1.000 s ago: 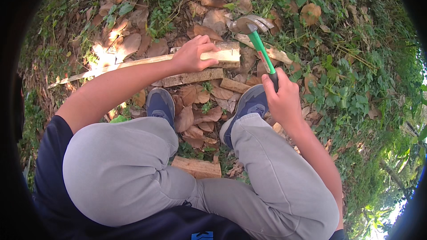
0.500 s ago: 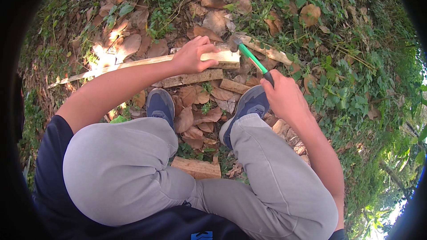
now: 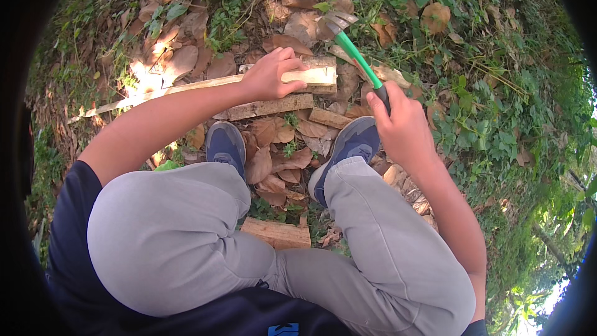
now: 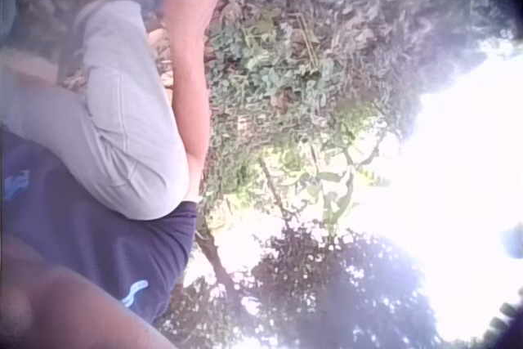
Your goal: The person sits on the ground and uses a hammer to split a piece of wood placed on a larger log. They repeatedly strike the wood with the hammer to drive a split through it.
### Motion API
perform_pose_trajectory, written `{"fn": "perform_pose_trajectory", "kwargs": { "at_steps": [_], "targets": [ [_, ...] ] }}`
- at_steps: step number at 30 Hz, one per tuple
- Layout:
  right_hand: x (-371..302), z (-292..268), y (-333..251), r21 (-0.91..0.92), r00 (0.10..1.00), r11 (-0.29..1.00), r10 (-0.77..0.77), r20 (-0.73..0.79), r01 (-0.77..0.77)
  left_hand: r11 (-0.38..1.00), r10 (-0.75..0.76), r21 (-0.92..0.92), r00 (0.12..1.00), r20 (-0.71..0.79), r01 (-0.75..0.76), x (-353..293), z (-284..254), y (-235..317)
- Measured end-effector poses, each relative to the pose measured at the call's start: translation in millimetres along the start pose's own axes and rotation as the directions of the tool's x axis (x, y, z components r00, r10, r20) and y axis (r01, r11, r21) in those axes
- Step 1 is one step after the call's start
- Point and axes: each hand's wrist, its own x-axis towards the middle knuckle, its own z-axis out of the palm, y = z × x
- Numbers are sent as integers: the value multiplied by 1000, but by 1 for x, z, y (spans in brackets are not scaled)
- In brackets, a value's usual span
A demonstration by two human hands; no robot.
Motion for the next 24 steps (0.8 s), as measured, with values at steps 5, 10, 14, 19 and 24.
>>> {"fn": "perform_pose_trajectory", "kwargs": {
  "at_steps": [5,10,14,19,24],
  "targets": [
    [-1,15,18,-75,998,997,40,58,-35,1000,4,-5,1000,-6,-4,2,0,3],
    [-6,16,10,38,999,999,19,27,-20,1000,1,-6,1000,8,-1,0,-1,2],
    [-2,14,14,-82,991,993,93,98,-86,1000,-13,-15,1000,23,13,2,0,2],
    [5,-7,12,-52,999,999,12,-48,-15,1000,0,-8,1000,8,0,0,1,0],
    [1,-2,4,-72,994,992,103,44,-100,998,-29,-52,999,43,32,2,-1,4]
  ]
}}
